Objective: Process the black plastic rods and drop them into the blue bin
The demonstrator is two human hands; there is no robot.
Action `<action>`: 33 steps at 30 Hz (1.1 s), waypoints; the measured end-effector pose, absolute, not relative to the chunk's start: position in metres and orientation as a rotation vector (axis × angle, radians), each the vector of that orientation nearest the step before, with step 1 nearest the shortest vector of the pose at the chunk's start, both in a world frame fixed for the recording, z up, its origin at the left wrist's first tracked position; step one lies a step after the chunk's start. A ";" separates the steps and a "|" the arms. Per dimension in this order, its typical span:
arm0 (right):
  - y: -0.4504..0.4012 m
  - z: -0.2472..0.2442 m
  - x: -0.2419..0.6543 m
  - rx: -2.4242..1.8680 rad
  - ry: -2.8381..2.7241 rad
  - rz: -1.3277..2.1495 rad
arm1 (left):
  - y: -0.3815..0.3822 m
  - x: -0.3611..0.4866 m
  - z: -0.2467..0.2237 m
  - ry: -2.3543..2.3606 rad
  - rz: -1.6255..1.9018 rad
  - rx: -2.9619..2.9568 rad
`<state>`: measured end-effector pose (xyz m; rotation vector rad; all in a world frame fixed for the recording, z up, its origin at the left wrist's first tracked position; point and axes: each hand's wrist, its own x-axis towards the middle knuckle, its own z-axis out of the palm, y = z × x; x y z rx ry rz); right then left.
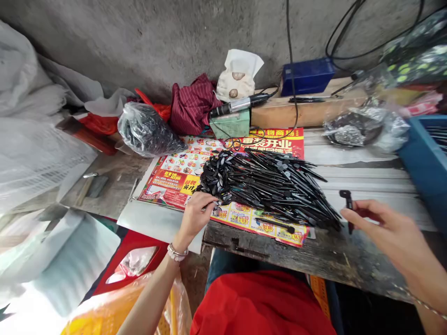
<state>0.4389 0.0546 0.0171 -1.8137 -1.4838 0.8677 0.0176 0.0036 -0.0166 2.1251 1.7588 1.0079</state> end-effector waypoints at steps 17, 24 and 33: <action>-0.022 0.000 0.378 -1.417 -0.583 1.717 | 0.033 0.047 -0.026 1.756 0.353 2.574; -0.026 -0.004 0.370 -1.334 -0.680 1.821 | 0.039 0.042 -0.010 1.667 0.781 2.333; -0.033 -0.013 0.353 -1.207 -0.687 1.936 | 0.046 0.052 -0.013 1.651 1.039 1.613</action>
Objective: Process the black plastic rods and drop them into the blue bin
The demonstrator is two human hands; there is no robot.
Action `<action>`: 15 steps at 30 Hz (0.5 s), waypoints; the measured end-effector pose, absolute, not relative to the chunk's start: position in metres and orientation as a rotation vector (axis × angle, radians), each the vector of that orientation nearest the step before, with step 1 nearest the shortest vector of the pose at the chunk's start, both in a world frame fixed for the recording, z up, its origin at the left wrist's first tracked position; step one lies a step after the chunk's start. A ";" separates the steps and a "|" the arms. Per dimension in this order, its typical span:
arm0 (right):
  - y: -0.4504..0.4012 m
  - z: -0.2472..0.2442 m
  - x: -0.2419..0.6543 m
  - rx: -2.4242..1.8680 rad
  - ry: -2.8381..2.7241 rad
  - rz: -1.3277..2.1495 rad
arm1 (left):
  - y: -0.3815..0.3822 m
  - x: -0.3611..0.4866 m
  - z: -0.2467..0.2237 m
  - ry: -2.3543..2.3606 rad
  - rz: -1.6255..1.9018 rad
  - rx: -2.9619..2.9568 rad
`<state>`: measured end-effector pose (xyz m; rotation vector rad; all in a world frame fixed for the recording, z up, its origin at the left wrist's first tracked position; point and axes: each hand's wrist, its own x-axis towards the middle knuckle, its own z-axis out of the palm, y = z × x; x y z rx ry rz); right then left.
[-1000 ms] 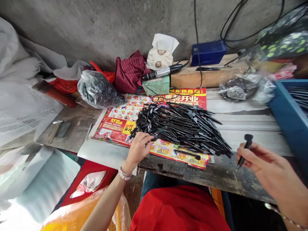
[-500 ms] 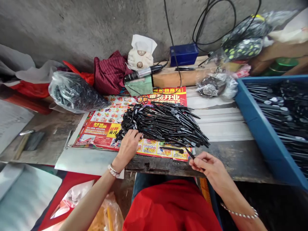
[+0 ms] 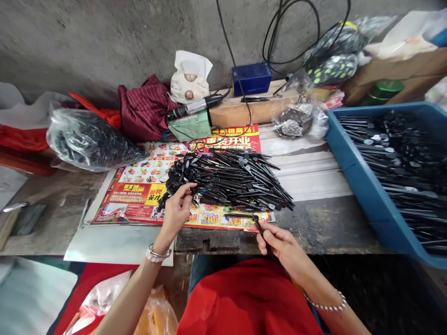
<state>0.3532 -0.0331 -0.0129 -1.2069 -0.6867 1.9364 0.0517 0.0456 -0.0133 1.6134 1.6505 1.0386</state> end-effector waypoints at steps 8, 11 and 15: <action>-0.026 0.005 0.323 -1.191 -0.588 1.957 | 0.016 0.120 0.008 1.052 1.009 1.120; -0.026 0.007 0.313 -1.144 -0.517 1.975 | 0.005 0.143 0.010 0.953 0.977 1.055; -0.028 0.003 0.312 -1.179 -0.479 1.923 | 0.001 0.152 0.011 0.988 1.006 1.152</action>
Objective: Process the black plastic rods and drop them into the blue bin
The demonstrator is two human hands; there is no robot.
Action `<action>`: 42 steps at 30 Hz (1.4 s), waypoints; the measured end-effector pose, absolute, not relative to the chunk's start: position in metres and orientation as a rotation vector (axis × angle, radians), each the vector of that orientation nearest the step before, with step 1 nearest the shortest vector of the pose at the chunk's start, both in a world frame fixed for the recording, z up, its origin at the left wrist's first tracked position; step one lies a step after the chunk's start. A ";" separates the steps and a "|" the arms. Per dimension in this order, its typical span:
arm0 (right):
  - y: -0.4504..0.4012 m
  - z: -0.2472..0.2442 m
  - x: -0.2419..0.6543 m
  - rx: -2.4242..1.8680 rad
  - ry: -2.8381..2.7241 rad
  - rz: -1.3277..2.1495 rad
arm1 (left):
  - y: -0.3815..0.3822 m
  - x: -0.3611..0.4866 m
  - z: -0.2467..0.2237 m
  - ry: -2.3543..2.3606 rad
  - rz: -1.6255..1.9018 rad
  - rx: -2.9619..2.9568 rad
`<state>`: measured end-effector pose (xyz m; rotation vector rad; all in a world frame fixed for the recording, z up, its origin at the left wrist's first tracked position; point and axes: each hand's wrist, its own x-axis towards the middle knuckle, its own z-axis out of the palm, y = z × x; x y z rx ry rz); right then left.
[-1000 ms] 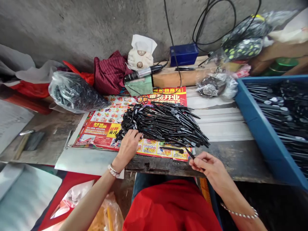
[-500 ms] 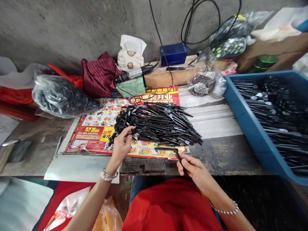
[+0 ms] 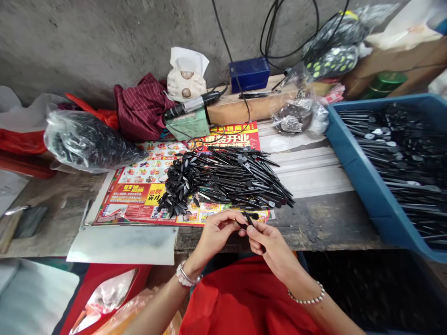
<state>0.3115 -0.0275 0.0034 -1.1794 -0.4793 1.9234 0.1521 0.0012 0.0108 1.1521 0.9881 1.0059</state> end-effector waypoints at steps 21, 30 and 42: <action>-0.029 -0.001 0.341 -1.494 -1.396 1.645 | 0.014 0.142 0.017 1.134 0.656 1.445; -0.027 -0.006 0.341 -1.445 -1.437 1.661 | 0.006 0.139 0.010 1.080 0.549 1.548; -0.026 0.007 0.336 -1.328 -0.922 2.115 | -0.002 0.135 0.002 0.978 0.692 1.395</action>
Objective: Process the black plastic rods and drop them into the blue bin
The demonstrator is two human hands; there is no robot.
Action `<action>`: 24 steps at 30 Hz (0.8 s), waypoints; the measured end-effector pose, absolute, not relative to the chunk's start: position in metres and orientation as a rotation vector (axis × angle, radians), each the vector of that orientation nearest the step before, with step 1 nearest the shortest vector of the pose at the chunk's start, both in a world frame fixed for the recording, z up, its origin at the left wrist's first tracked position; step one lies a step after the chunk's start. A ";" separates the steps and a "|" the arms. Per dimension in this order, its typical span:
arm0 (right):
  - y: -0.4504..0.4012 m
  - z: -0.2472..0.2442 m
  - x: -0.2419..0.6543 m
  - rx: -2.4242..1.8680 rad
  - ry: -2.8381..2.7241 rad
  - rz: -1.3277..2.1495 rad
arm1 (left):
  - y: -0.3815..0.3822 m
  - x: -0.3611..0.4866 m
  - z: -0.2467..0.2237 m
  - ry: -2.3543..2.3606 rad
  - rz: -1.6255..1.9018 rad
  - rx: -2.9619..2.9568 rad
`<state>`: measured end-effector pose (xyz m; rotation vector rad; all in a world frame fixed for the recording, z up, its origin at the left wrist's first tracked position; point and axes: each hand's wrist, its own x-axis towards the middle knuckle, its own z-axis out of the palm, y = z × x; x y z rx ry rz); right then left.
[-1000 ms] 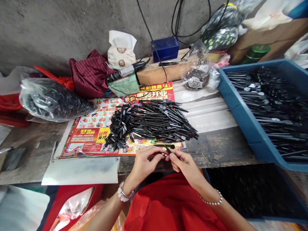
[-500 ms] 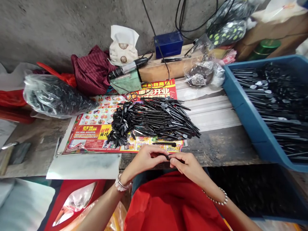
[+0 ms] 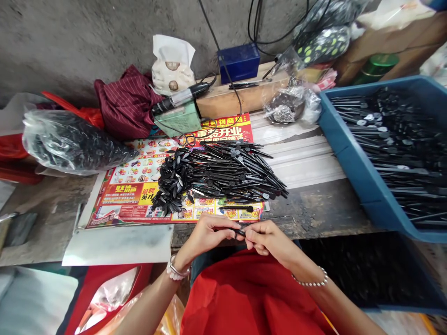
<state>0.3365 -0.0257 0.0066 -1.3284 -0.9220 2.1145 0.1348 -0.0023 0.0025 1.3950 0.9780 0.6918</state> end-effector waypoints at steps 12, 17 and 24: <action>-0.034 0.004 0.334 -1.461 -1.183 1.870 | -0.005 0.131 -0.008 0.974 0.836 1.856; -0.035 0.014 0.332 -1.463 -1.573 1.343 | -0.006 0.134 -0.003 0.983 0.861 1.818; -0.042 0.010 0.333 -1.331 -1.896 0.757 | -0.003 0.139 0.004 1.127 0.869 1.691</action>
